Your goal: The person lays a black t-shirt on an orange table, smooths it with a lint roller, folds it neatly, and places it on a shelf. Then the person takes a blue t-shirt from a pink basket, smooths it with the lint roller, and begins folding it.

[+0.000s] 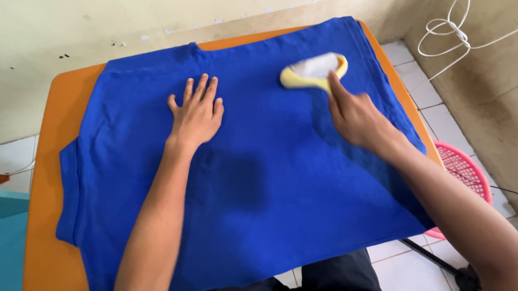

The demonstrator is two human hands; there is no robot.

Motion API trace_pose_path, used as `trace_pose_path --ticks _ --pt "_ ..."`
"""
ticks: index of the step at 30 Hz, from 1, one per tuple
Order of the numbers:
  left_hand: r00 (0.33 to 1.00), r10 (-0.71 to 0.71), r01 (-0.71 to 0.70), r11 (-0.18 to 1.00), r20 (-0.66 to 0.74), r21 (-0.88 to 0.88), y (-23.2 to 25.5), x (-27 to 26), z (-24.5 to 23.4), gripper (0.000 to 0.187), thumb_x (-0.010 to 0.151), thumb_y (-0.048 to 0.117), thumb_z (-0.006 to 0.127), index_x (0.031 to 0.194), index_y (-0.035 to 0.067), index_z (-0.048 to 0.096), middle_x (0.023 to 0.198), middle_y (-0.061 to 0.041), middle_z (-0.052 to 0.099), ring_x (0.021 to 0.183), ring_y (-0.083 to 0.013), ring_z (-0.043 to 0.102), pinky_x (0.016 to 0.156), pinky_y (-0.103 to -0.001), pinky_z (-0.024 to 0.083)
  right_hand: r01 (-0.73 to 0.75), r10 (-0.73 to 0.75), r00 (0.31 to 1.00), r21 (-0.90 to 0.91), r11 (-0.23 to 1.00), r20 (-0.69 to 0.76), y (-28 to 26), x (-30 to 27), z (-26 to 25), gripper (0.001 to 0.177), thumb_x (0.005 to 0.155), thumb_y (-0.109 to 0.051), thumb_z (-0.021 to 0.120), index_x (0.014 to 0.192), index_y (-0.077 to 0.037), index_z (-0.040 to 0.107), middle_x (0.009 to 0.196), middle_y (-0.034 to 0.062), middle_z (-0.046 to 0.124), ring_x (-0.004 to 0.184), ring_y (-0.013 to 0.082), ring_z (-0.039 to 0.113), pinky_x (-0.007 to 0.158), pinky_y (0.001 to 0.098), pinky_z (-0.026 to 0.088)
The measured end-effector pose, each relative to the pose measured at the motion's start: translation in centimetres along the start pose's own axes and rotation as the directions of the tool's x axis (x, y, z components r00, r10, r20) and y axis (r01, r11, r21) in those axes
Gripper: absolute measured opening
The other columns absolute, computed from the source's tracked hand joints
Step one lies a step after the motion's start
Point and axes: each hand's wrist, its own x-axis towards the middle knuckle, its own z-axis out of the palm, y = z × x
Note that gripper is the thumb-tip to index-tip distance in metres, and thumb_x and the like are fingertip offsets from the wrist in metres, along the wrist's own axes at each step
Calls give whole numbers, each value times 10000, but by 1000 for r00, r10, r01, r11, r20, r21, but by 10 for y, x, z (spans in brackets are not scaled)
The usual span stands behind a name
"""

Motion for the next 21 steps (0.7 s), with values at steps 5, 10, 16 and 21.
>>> trace_pose_path --ticks 5,10,16,21 --pt "995 44 -49 997 -85 -52 -9 -10 7 568 1021 324 422 1551 120 412 1656 -110 324 1533 -340 242 1127 -718 135 -47 47 997 7 999 -61 24 84 48 598 1063 -200 449 1557 98 291 827 395 642 737 577 625 787 622 501" --pt "991 48 -57 996 -123 -69 -10 -8 10 569 1008 308 473 1525 74 441 1633 -138 358 1524 -354 270 1129 -683 176 -79 79 997 -30 996 -13 30 108 45 569 1106 -215 428 1556 99 277 858 394 648 799 571 638 836 619 500" --pt "975 45 -71 991 -217 -114 -17 -7 17 524 991 214 495 1481 31 489 1598 -178 419 1500 -335 350 1125 -654 224 -24 32 995 -96 995 90 -6 21 16 620 1042 -181 442 1529 147 244 672 340 621 622 531 633 679 603 506" --pt "963 12 -57 986 -268 -159 -32 -4 12 494 970 175 509 1439 23 525 1563 -185 474 1461 -306 432 1098 -627 287 -92 97 991 -56 994 92 -46 -46 -14 623 1031 -198 453 1555 88 275 681 337 623 627 494 649 638 575 496"
